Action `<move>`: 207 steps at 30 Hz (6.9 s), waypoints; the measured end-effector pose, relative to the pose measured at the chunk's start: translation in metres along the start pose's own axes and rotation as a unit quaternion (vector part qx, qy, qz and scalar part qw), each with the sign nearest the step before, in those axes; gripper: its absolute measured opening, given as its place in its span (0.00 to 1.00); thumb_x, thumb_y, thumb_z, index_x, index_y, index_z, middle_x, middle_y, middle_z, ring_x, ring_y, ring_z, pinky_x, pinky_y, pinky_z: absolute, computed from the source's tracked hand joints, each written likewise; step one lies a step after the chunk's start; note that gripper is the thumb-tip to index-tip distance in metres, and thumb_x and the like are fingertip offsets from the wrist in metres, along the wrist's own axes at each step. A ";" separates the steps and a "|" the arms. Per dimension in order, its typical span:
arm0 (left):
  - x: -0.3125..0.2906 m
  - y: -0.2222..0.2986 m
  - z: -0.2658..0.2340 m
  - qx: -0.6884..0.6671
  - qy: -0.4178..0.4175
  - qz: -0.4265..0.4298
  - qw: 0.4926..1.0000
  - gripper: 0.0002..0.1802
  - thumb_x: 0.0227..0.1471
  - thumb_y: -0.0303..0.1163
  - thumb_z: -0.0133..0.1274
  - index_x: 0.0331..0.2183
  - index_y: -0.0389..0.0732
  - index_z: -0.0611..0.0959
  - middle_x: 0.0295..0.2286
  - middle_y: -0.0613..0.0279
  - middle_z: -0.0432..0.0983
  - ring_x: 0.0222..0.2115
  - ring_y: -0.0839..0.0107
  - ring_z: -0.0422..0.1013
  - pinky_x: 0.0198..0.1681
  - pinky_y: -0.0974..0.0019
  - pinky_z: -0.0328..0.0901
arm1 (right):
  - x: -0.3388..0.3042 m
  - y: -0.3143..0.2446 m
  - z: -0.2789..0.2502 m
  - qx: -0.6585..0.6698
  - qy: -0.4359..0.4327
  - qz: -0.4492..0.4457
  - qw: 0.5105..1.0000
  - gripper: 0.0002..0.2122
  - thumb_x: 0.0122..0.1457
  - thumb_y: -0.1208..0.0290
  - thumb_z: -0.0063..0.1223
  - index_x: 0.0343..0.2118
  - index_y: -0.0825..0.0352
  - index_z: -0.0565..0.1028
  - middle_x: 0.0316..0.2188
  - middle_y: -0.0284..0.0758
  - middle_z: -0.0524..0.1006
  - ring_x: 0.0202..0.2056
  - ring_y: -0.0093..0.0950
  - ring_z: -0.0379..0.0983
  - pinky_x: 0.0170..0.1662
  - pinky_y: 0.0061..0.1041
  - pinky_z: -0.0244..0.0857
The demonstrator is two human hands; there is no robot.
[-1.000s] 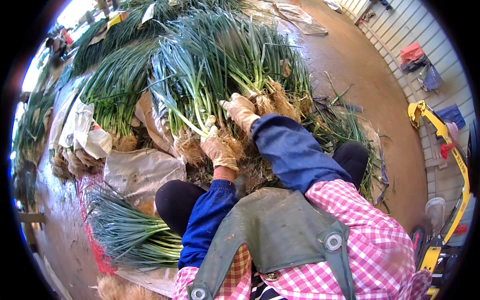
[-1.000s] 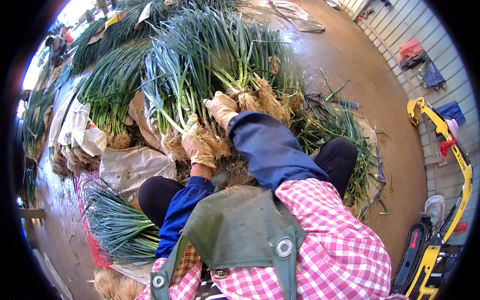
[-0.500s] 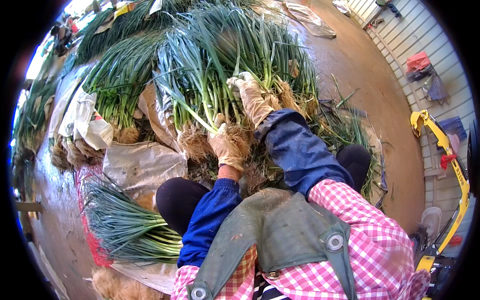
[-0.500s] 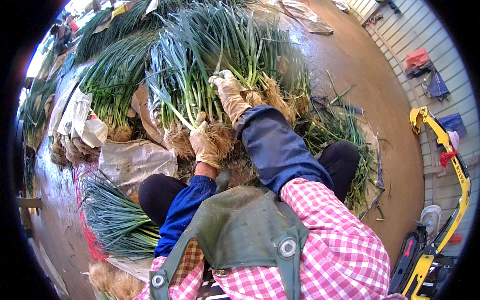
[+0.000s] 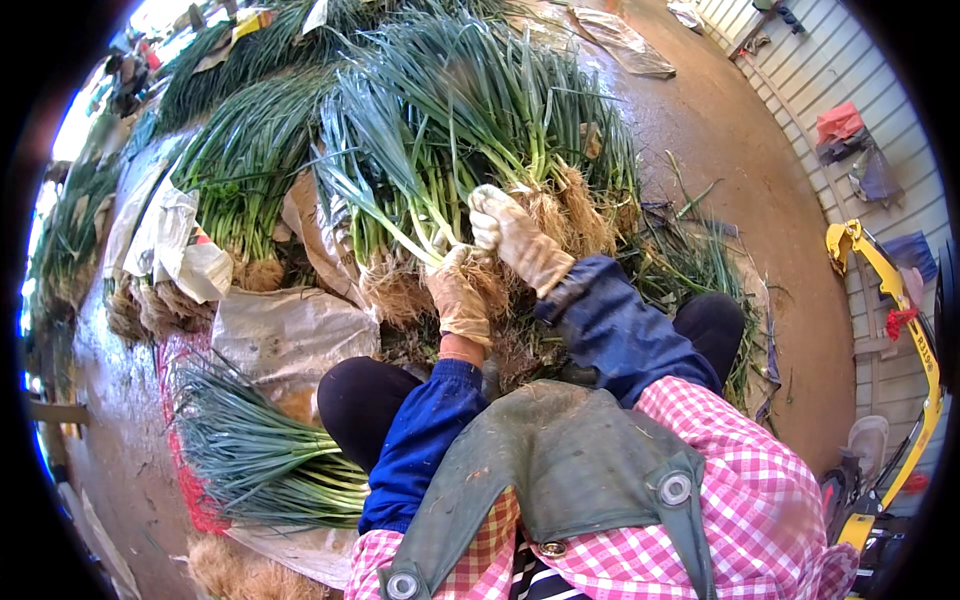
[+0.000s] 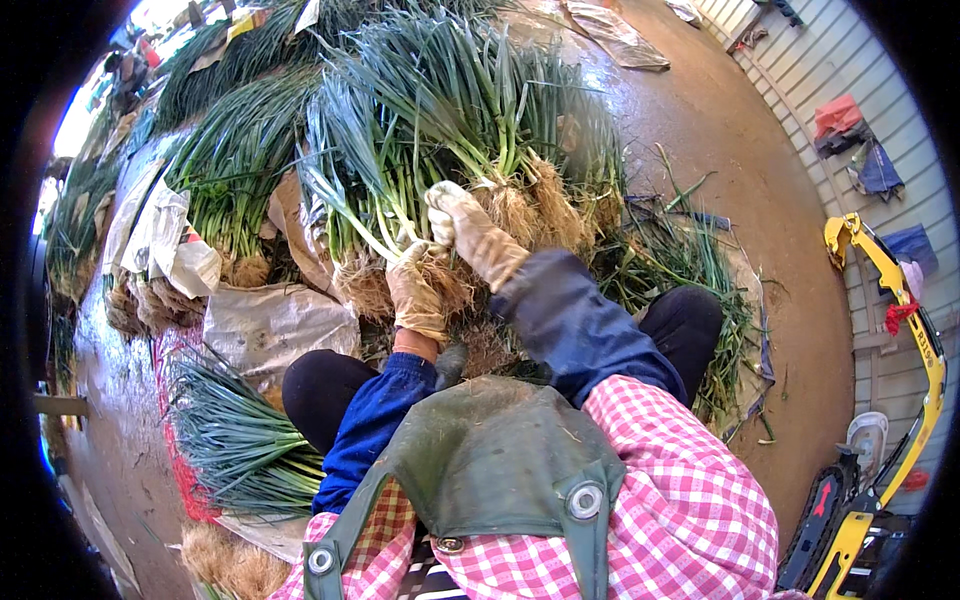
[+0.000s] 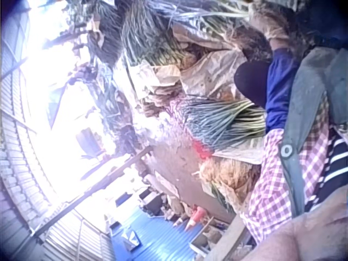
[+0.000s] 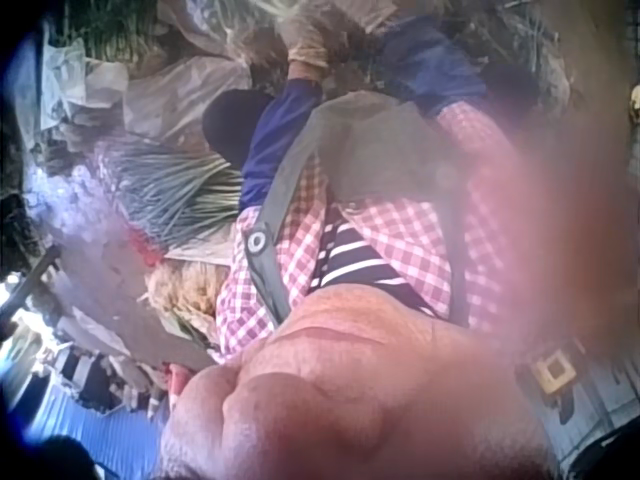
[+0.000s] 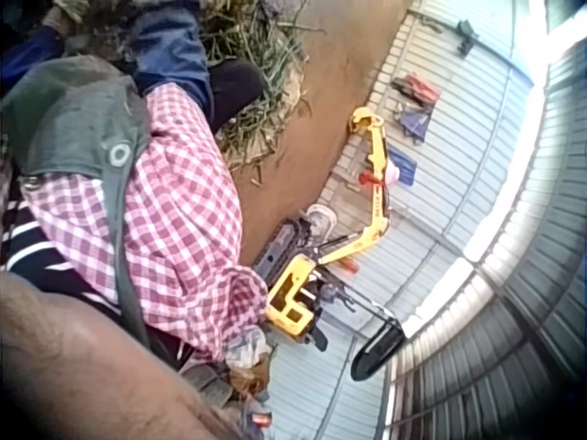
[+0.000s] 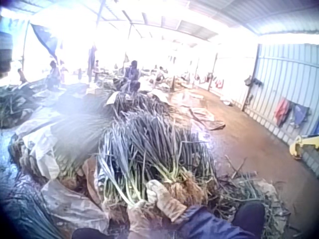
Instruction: The person cleans green onions by pulling off outer leaves and trimming the roots by hand before placing them into a separate bundle.
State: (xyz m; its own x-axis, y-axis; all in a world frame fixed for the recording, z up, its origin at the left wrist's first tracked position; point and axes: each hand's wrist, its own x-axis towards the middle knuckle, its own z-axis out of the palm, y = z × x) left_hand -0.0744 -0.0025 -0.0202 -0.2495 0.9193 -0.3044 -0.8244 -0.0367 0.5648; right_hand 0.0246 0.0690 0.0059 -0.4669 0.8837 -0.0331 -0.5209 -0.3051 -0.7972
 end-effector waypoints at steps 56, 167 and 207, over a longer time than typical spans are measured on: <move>-0.014 0.013 0.028 0.239 -0.059 0.000 0.969 0.08 0.51 0.33 0.57 0.26 0.40 0.76 0.18 0.68 0.71 0.17 0.77 0.67 0.22 0.73 0.63 | -0.129 -0.014 0.001 -0.829 -0.237 0.115 0.493 0.07 0.48 0.65 0.52 0.28 0.59 0.79 0.26 0.35 0.80 0.30 0.36 0.78 0.32 0.34 0.71; -0.010 -0.017 0.008 0.086 -0.046 0.019 0.995 0.19 0.47 0.20 0.54 0.42 0.38 0.71 0.32 0.63 0.72 0.30 0.73 0.72 0.32 0.71 0.69 | -0.038 -0.064 -0.006 -0.413 0.108 0.095 0.899 0.24 0.54 0.49 0.57 0.44 0.65 0.74 0.22 0.26 0.70 0.21 0.17 0.66 0.23 0.17 0.61; -0.024 0.015 0.004 -0.150 -0.051 -0.197 0.967 0.14 0.59 0.35 0.48 0.42 0.37 0.77 0.34 0.59 0.76 0.33 0.67 0.73 0.37 0.64 0.71 | -0.034 -0.023 0.000 -0.264 -0.062 0.180 0.945 0.13 0.58 0.68 0.55 0.45 0.66 0.76 0.23 0.25 0.75 0.17 0.11 0.65 0.19 0.14 0.60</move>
State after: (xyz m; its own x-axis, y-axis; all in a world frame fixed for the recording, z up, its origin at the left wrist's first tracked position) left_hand -0.0787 -0.0235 -0.0009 0.1536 0.9182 -0.3651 -0.9593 0.2272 0.1678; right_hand 0.0521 0.0459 0.0254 -0.6440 0.6971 -0.3153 0.1028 -0.3295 -0.9385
